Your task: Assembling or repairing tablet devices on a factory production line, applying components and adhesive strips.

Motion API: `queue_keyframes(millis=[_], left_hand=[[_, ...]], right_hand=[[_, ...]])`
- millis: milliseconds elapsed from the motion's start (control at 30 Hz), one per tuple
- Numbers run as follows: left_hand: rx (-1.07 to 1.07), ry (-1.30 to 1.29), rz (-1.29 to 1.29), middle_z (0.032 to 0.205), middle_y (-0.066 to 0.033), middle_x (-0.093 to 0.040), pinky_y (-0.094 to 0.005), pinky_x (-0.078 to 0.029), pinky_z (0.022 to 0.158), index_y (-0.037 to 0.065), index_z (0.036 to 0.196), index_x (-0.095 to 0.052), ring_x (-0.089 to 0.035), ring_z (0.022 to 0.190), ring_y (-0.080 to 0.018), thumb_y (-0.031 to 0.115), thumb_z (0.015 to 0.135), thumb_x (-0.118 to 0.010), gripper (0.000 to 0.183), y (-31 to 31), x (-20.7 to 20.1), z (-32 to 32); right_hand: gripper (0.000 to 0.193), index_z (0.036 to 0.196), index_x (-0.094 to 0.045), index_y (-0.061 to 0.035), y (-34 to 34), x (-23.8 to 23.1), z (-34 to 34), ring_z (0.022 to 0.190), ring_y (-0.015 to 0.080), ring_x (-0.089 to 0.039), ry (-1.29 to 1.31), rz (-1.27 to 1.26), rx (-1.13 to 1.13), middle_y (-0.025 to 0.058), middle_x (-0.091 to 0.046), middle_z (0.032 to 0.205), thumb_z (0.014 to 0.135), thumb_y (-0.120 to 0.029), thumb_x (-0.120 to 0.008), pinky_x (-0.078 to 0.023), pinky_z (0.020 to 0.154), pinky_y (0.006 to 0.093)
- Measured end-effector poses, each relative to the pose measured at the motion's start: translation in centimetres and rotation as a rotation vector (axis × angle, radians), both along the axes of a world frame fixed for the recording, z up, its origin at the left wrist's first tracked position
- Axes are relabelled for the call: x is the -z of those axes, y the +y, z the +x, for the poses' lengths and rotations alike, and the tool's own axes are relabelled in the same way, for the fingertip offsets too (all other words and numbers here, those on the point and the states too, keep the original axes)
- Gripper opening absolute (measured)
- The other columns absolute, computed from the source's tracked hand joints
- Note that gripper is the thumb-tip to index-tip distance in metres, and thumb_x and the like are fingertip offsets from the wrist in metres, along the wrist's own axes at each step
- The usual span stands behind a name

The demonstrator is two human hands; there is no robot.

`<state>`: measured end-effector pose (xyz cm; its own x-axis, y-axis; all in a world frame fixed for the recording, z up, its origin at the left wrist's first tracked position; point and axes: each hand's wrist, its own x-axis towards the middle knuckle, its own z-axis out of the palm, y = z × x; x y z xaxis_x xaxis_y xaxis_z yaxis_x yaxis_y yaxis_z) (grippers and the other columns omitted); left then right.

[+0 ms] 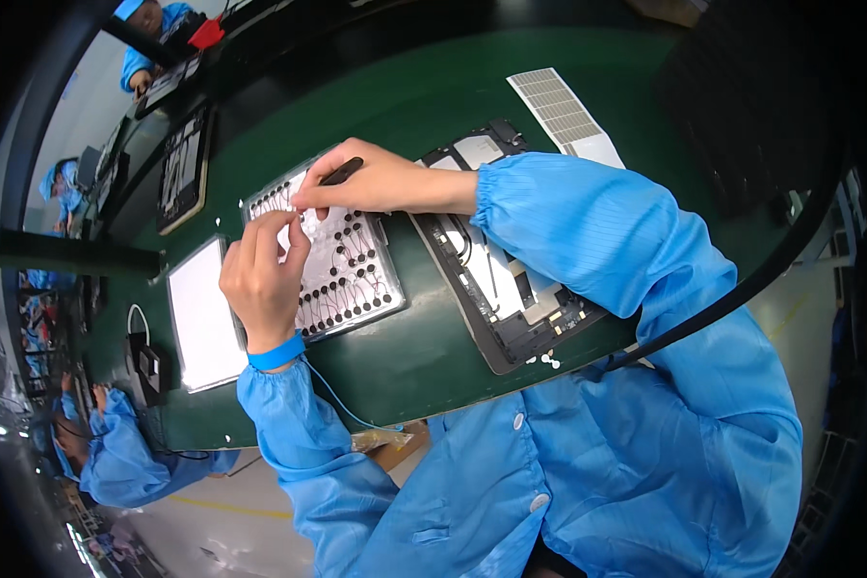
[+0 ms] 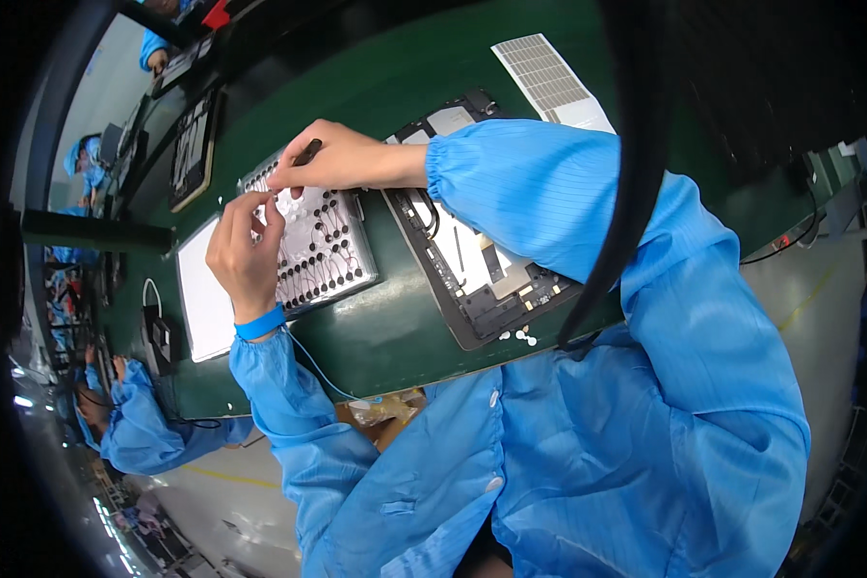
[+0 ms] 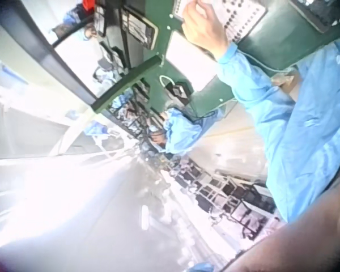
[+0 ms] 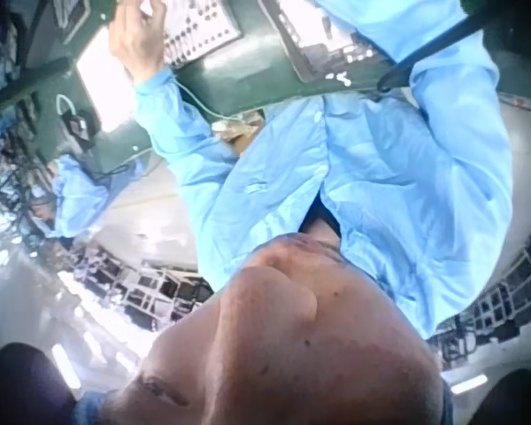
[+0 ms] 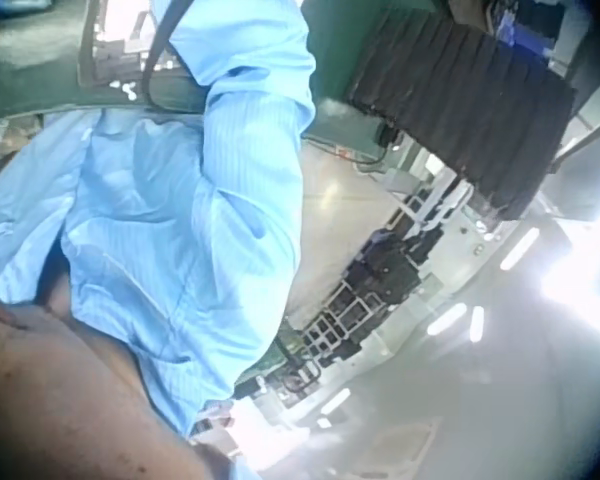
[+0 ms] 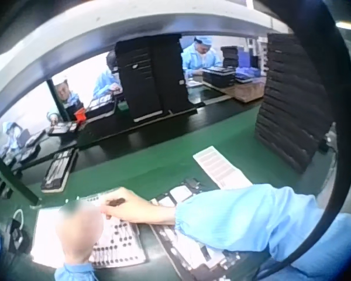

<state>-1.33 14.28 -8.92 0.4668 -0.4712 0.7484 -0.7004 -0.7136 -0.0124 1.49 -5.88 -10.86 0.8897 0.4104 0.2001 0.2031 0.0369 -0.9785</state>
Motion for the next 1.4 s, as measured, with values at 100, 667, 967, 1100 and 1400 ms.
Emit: queue_keyframes(millis=[100,667,967,1100,1400], left_hand=[[0.015,-0.017,0.021,0.089,0.0001,-0.071,-0.0285,-0.046,0.054,0.009,0.091,-0.068,-0.057,0.056,-0.0147,0.002,0.077,-0.078,0.019,-0.3,-0.2,-0.3],[-0.206,0.286,0.238,0.085,-0.0043,-0.067,-0.0347,-0.046,0.059,0.008,0.085,-0.067,-0.062,0.063,-0.022,0.018,0.087,-0.074,0.012,-0.6,-0.1,-1.3],[0.402,0.884,-0.213,0.09,-0.007,-0.074,-0.0227,-0.045,0.057,-0.002,0.109,-0.071,-0.057,0.061,-0.0061,0.014,0.085,-0.08,0.03,-17.2,-1.5,-1.8],[0.447,1.002,-0.449,0.082,-0.0043,-0.074,-0.0194,-0.049,0.066,-0.004,0.099,-0.076,-0.064,0.074,-0.0045,0.008,0.09,-0.075,0.015,-20.0,0.2,-0.9],[0.367,0.719,-0.455,0.108,-0.0046,-0.073,-0.0201,-0.046,0.064,0.002,0.094,-0.079,-0.064,0.08,-0.0076,0.003,0.084,-0.079,0.011,-22.2,0.8,-1.7]], right_hand=[[0.027,0.094,-0.077,-0.0056,0.6,0.2,0.3,0.072,0.0043,-0.058,-0.001,0.17,0.057,-0.0003,-0.07,0.077,0.093,-0.032,-0.074,-0.042,0.063,0.0217],[0.022,0.099,-0.076,-0.0071,-10.1,-2.5,-0.6,0.074,0.0044,-0.059,-0.146,-0.135,0.123,-0.0028,-0.07,0.08,0.091,-0.028,-0.073,-0.044,0.064,0.0217],[0.023,0.095,-0.072,0.0012,-19.8,-3.1,-6.7,0.076,0.0126,-0.067,-0.496,-0.428,0.169,0.0081,-0.072,0.083,0.093,-0.022,-0.072,-0.051,0.07,0.0261],[0.022,0.099,-0.074,-0.0006,-21.3,-2.1,-7.4,0.077,0.0133,-0.068,-0.603,-0.378,0.324,0.0086,-0.073,0.086,0.096,-0.022,-0.068,-0.052,0.068,0.0265],[0.034,0.12,-0.06,-0.0001,-21.5,1.1,-7.8,0.088,0.0124,-0.069,0.131,0.246,0.227,0.0083,-0.07,0.102,0.099,-0.027,-0.066,-0.056,0.075,0.0233]])
